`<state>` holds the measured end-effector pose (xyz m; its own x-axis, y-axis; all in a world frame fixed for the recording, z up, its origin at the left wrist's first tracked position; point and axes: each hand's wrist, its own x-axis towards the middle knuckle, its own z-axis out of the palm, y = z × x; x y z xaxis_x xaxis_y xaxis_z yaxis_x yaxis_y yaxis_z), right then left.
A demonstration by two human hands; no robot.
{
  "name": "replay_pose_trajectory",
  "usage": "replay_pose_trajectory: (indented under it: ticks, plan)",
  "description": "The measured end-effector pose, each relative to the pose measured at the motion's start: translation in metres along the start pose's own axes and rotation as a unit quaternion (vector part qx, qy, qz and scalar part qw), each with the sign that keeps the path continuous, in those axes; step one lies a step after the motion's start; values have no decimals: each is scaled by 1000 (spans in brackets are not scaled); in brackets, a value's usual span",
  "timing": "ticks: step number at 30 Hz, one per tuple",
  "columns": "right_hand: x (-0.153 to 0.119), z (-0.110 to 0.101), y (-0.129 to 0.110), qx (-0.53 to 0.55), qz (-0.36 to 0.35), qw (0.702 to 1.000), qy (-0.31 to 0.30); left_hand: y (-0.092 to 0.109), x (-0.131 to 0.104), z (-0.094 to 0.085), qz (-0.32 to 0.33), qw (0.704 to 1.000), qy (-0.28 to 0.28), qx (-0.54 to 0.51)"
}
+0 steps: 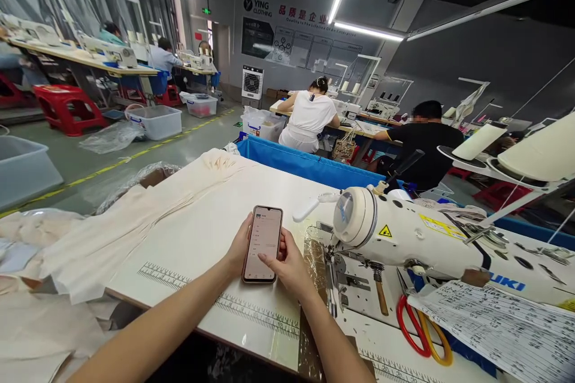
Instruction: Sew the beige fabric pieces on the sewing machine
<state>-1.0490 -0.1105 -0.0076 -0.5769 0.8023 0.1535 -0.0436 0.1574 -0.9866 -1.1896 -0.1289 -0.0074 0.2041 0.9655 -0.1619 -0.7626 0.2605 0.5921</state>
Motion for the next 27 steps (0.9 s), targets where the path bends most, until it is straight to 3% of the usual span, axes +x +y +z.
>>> replay_pose_trajectory:
  ticks: [7,12,19,23,27]
  plan:
    - [0,1,-2,14,-28,1000,-1,1,-3,2,-7,1000,-2,-5]
    - [2,-1,-1,-12,-43,999,14,2,-2,2,10,999,36,-9]
    - [-4,3,6,-4,41,999,14,8,-6,7,-1,999,-11,-50]
    - [-10,10,4,23,64,997,-22,13,-10,8,-5,998,0,-64]
    - [-12,20,5,-9,68,998,-6,14,-10,5,17,999,26,-36]
